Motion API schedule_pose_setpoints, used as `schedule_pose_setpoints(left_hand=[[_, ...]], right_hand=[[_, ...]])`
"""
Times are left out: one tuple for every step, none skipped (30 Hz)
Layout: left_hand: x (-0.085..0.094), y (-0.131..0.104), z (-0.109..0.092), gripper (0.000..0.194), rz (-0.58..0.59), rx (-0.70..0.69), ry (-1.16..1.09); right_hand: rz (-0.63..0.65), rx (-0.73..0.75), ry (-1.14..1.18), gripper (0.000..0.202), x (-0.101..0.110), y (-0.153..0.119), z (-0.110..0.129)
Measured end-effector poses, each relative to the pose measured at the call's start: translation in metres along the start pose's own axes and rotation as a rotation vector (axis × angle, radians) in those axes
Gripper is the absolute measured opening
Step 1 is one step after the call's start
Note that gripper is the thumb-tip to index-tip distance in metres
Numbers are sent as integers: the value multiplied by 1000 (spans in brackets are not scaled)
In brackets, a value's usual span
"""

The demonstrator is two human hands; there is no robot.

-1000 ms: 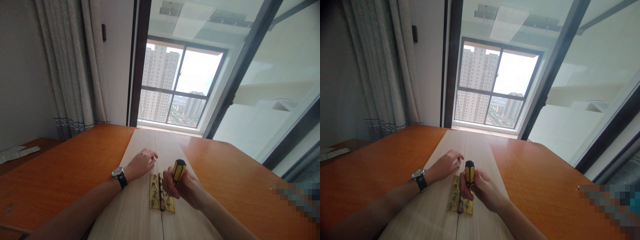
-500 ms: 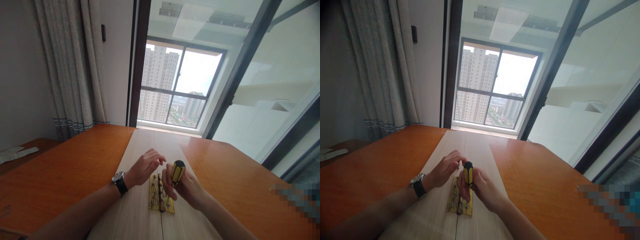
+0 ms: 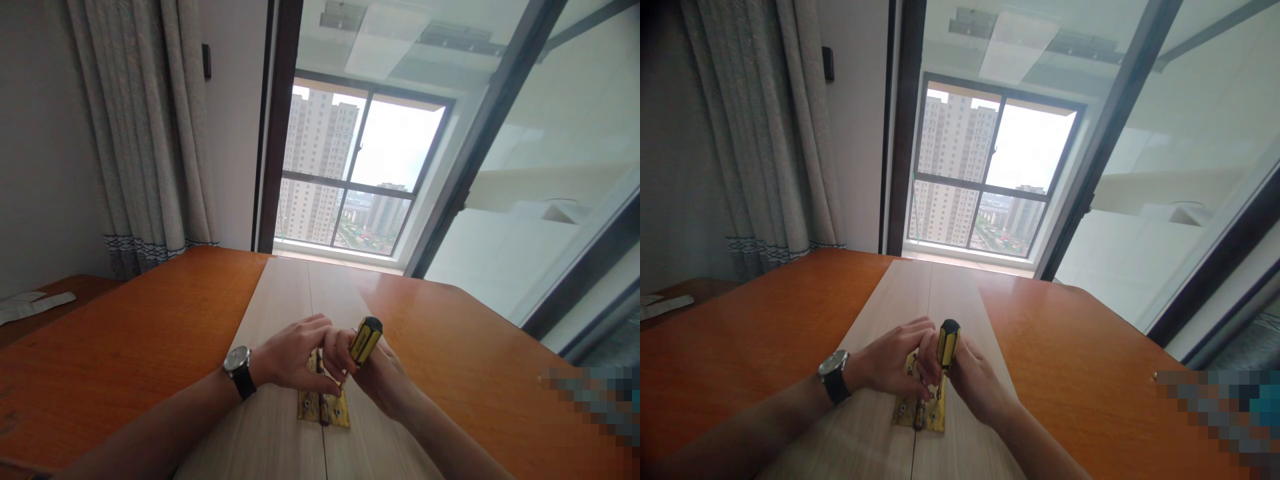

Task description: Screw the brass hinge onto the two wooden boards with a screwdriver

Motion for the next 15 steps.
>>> schedule_pose_setpoints(left_hand=[[0, 0, 2, 37, -17, 25, -19], [0, 0, 5, 34, -42, 51, -44], [0, 0, 7, 32, -67, 79, -77], [1, -1, 9, 31, -89, 109, -116], [0, -2, 11, 28, -98, 138, -164], [-3, -2, 13, 26, -94, 166, -219], [-6, -3, 15, 24, -77, 190, -271], [-10, -4, 15, 25, -46, 207, -316], [-15, -5, 15, 26, -4, 210, -350], [-19, -5, 13, 25, 39, 202, -370], [-22, -5, 11, 23, 77, 186, -379], [-23, -4, 9, 21, 106, 165, -380], [-24, -3, 6, 20, 129, 143, -378], [-24, -2, 4, 21, 142, 126, -371], [-24, -1, 3, 21, 148, 117, -356]], right_hand=[[-6, -7, -12, 47, 0, 0, 0], [-11, -17, -28, 48, 0, 0, -1], [-16, -24, -46, 48, -1, 0, -1], [-20, -25, -65, 49, -1, 0, -1], [-21, -19, -83, 49, -1, 0, -1], [-18, -11, -99, 49, -2, -1, 1], [-15, -5, -112, 48, -2, -1, 1], [-11, 2, -121, 47, -2, -2, 2], [-7, 6, -129, 46, -1, -2, 3], [-9, 7, -135, 46, 0, -2, 3], [-16, 1, -140, 46, 2, -2, 3], [-25, -8, -144, 46, 5, -2, 2], [-34, -17, -142, 47, 8, -2, 1], [-38, -27, -134, 48, 10, -2, -1], [-38, -34, -122, 50, 12, -1, -2]])
Point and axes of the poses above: each hand's wrist, its own y-axis towards the middle knuckle, its own x-axis out of the back of the hand, z = x × y, the point moved 9 cm from there along y, towards the middle knuckle, and after that the axes turned 14 degrees about -x, right-handed, at the moved point
